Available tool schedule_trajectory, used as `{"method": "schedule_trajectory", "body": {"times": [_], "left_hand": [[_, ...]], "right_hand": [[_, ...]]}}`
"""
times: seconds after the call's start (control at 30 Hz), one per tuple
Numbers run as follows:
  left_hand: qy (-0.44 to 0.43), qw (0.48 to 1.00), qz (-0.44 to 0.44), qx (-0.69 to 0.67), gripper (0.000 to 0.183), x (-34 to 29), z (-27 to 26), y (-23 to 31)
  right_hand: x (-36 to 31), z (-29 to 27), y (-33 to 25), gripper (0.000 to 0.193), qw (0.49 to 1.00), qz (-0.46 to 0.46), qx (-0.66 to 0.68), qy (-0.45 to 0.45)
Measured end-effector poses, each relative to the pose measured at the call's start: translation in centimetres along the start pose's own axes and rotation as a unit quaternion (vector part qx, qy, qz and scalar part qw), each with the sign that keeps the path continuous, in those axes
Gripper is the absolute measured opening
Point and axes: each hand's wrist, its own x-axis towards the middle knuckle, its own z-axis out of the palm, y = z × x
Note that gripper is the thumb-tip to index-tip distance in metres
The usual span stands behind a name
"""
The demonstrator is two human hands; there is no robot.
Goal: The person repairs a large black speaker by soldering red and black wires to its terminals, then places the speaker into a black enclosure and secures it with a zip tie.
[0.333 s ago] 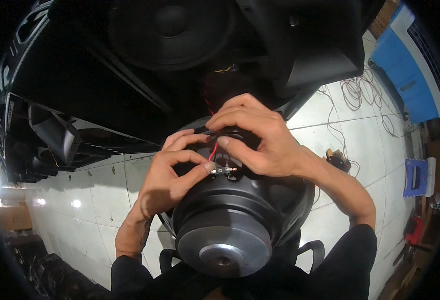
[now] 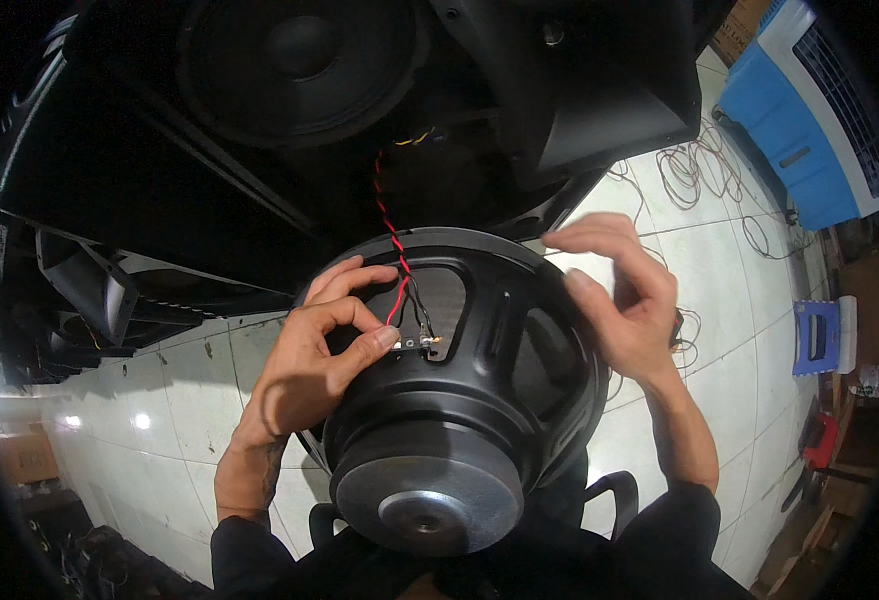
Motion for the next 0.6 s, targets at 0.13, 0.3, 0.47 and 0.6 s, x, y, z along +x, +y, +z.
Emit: {"method": "schedule_trajectory", "body": {"times": [0.13,0.3,0.47,0.6], "left_hand": [[-0.004,0.999,0.014,0.039,0.019,-0.1,0.0,0.1],[0.155,0.986,0.019,0.054,0.014,-1.5,0.0,-1.9],[0.292,0.947,0.022,-0.136,0.039,-4.2,-4.4,-8.3],[0.439,0.883,-0.04,-0.161,0.045,-7.2,-7.2,-16.0]], "right_hand": [[-3.5,-1.0,0.0,0.022,0.995,0.068,0.026,0.065],[-6.8,-4.4,4.8,0.019,0.966,0.172,-0.124,0.146],[-15.1,-13.4,14.0,0.024,0.875,0.327,-0.267,0.237],[-25.0,-12.9,19.3,0.025,0.814,0.354,-0.46,0.03]]}}
